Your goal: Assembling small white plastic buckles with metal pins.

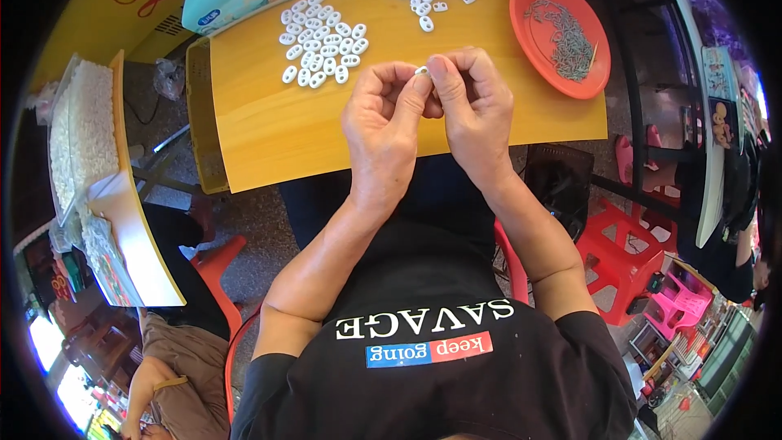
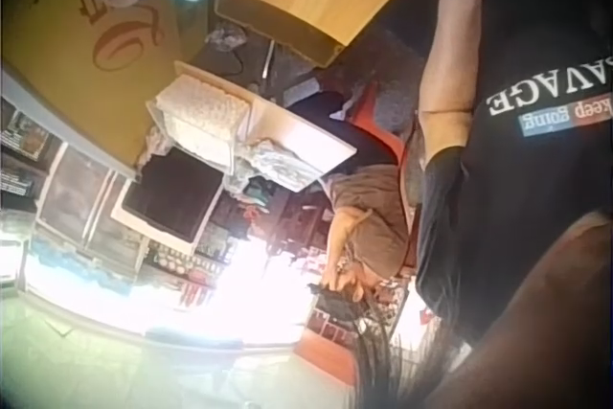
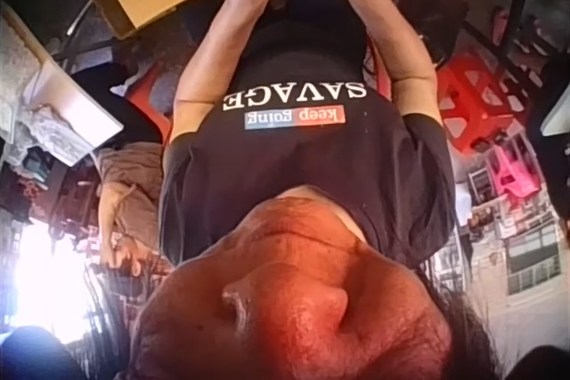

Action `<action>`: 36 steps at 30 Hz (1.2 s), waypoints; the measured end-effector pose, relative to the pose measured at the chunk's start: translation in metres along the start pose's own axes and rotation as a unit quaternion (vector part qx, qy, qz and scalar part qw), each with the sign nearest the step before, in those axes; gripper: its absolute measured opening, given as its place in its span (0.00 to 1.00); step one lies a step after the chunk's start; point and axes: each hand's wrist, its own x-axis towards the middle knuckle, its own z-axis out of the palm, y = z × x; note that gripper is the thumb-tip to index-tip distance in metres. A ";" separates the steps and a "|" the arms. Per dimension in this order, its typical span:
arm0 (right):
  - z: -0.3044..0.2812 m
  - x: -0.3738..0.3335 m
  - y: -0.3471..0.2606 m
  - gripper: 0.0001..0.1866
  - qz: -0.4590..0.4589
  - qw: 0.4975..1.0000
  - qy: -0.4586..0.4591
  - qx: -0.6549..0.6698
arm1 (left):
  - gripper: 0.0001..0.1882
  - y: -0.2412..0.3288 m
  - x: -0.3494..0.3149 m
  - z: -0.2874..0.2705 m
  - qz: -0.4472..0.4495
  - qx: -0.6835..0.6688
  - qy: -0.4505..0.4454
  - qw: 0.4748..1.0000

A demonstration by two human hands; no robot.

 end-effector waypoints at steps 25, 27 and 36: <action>-0.036 0.037 -0.022 0.05 -0.191 0.934 -0.196 -0.230 | 0.08 0.015 0.008 -0.019 -0.085 -0.019 -0.055 0.995; -0.036 0.037 -0.022 0.05 -0.191 0.925 -0.221 -0.244 | 0.08 0.014 0.008 -0.018 -0.083 -0.015 -0.054 0.995; -0.021 0.014 -0.013 0.05 -0.056 0.982 -0.129 -0.125 | 0.06 0.008 0.004 -0.014 -0.057 -0.045 -0.039 0.997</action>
